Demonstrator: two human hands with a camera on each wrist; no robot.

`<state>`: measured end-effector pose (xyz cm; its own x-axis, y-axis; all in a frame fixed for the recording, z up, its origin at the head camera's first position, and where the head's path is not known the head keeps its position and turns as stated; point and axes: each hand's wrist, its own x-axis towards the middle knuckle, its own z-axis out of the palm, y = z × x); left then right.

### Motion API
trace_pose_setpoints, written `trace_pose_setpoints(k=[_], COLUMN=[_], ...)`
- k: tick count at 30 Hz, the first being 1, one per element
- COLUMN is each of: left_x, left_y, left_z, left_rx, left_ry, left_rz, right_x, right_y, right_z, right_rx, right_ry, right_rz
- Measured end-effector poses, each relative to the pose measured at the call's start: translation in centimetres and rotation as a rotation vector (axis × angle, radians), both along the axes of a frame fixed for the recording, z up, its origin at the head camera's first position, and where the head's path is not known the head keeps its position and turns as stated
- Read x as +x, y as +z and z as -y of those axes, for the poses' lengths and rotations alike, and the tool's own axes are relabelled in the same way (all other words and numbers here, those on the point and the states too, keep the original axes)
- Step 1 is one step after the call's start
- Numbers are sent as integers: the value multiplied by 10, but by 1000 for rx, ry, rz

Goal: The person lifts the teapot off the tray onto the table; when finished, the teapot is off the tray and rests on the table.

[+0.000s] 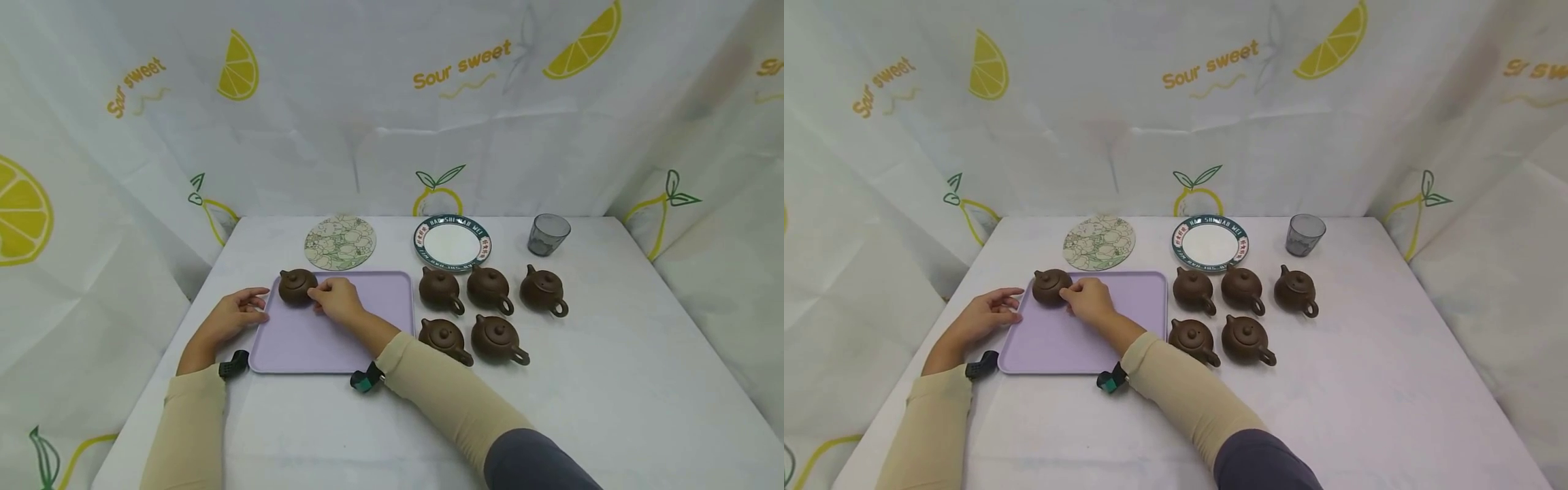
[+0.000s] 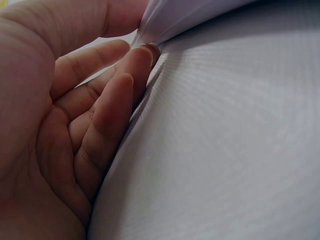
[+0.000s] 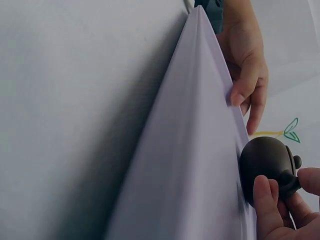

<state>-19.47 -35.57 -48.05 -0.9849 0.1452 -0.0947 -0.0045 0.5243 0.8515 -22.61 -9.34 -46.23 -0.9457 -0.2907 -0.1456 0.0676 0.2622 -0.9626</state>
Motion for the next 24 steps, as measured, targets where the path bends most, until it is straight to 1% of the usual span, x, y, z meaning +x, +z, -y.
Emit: trace_pose_setpoints(k=[3,6,10,15,18,21,24], left_x=[1,2,2,2,2,2,1], left_y=[0,2,2,2,2,2,2], left_z=[0,-1,-1,-2,-2,-1,-1], left_rx=[-3,-1,-2,6,6,0,0], left_ry=[-2,-2,2,7,9,12,9], left_rz=[6,4,-2,8,17,23,17], right_x=[1,4,9,13,17,19,22], right_y=[2,7,17,28,35,44,53], right_z=[-3,-9,-21,-40,-52,-63,-75], right_rx=[-18,-62,-116,-139,-154,-192,-257], right_ry=[-10,-15,-14,-35,-59,-74,-79], right_rz=[18,25,27,29,12,-5,-1])
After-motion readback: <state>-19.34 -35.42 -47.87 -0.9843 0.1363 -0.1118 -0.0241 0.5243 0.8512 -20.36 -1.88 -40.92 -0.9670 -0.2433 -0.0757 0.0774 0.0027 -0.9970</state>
